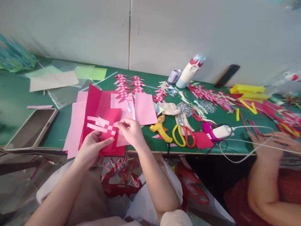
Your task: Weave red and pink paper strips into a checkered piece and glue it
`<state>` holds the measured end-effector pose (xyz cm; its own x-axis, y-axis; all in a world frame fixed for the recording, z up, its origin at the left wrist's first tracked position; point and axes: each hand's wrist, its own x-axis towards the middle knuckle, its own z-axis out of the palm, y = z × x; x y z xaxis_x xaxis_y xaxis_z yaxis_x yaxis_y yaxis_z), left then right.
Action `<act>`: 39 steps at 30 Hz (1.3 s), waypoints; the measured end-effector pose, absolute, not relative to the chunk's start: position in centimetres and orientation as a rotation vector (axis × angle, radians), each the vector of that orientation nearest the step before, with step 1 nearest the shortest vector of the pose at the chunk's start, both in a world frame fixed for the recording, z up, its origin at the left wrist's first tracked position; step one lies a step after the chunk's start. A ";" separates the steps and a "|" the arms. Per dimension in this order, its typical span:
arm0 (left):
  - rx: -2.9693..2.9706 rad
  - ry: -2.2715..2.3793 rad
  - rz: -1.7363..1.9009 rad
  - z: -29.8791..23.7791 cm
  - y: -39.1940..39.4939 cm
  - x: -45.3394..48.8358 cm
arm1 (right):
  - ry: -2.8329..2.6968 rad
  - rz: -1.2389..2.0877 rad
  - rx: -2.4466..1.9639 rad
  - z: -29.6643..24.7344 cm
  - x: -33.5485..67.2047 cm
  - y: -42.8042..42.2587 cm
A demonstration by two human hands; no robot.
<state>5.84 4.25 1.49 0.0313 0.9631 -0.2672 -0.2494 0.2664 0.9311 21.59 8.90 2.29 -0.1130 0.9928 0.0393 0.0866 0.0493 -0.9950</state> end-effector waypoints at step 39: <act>0.916 1.163 1.495 1.1 4.0 6.3 | -2.047 -0.084 -1.021 3.0 19.1 6.0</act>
